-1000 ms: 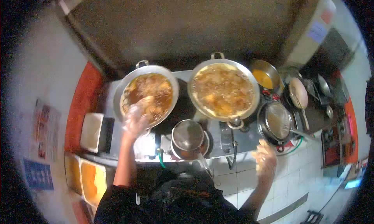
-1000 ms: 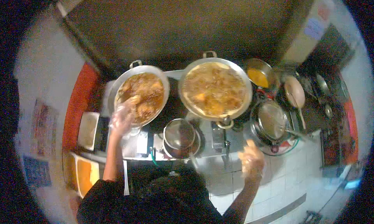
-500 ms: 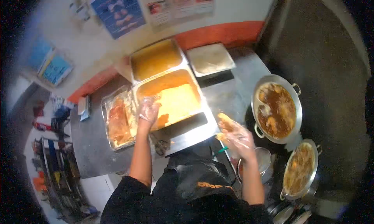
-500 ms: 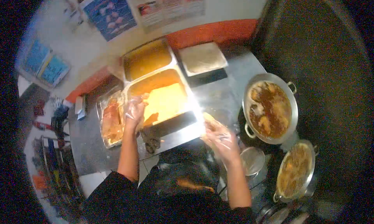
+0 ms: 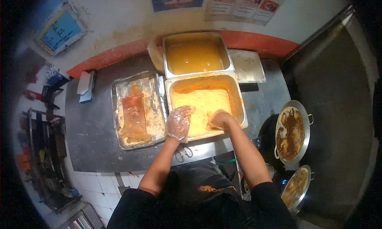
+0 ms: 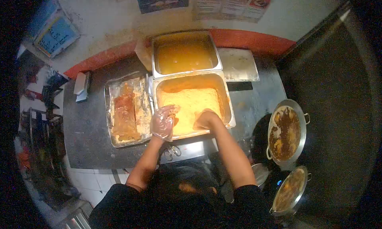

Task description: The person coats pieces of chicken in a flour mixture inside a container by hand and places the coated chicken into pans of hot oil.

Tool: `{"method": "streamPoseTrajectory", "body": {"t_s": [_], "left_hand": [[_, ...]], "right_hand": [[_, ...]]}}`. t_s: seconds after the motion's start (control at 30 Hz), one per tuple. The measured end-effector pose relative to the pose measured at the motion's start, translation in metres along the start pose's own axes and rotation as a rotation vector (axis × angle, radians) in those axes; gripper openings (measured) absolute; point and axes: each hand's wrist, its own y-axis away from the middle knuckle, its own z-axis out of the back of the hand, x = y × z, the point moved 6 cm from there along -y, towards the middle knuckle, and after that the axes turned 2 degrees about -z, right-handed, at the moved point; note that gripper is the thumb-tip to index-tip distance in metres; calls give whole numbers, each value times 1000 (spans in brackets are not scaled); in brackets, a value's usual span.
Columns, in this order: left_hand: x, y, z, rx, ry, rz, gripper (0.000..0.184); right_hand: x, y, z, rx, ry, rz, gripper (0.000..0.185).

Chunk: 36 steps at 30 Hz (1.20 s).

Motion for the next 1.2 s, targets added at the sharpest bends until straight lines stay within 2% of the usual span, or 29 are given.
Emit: {"method": "streamPoseTrajectory", "body": {"t_s": [0.03, 0.07, 0.13, 0.17, 0.23, 0.27, 0.3, 0.37, 0.4, 0.47, 0.5, 0.57, 0.6, 0.67, 0.7, 0.77, 0.9, 0.97, 1.0, 1.07, 1.1, 1.17, 1.2], "left_hand": [[3, 0, 1, -6, 6, 9, 30], [6, 0, 1, -18, 31, 22, 30], [18, 4, -4, -29, 171, 99, 28], [16, 2, 0, -34, 172, 99, 28], [6, 0, 5, -13, 28, 25, 30], [18, 3, -3, -61, 202, 138, 31], [25, 8, -6, -65, 205, 132, 31], [20, 8, -5, -17, 65, 62, 32], [20, 8, -5, -19, 66, 67, 32], [22, 6, -8, 37, 115, 101, 32], [21, 6, -7, 37, 113, 99, 32], [17, 4, -5, 47, 46, 66, 32], [16, 3, -4, 42, 47, 61, 32], [9, 0, -1, 57, -26, 21, 32], [10, 1, 0, 51, -24, 22, 32], [11, 1, -2, 81, 0, -5, 33], [13, 2, 0, 82, 8, -1, 33], [16, 3, -4, 43, -7, -45, 32], [16, 4, -5, 43, -4, -43, 32], [14, 3, -5, 44, -45, -76, 33], [13, 3, -5, 45, -42, -78, 33], [15, 2, -4, 56, 37, 11, 34], [16, 3, -5, 57, 38, 7, 34]], "right_hand": [[-3, 0, 5, -60, -270, -58, 38], [-3, -2, 7, -56, -262, -61, 38], [-5, -9, 12, -55, -931, -66, 38], [-9, -15, 19, -55, -926, -65, 38], [-21, -23, 42, -220, -78, -148, 31], [-5, 4, 63, -256, -125, -170, 36], [4, 10, 69, -262, -122, -170, 36], [2, 26, 87, -617, -193, -404, 54], [-2, 16, 84, -614, -189, -403, 54], [1, -15, 79, -665, -247, -150, 59], [-1, -23, 72, -667, -248, -149, 59], [11, -26, 69, -706, 74, -149, 55], [10, -27, 72, -712, 77, -148, 55], [7, -20, 81, -691, -193, -245, 45], [9, -9, 91, -693, -188, -242, 45], [30, 15, 105, -360, -401, -57, 41], [-24, -23, 73, -370, -400, -75, 37], [-57, -41, 69, -767, -373, -2, 32], [-57, -46, 68, -766, -371, -4, 32], [-34, -63, 64, -642, -18, -15, 30], [-24, -63, 61, -643, -18, -18, 30], [-11, -59, 57, -563, 205, -249, 27], [-8, -56, 60, -566, 203, -251, 27]]}}
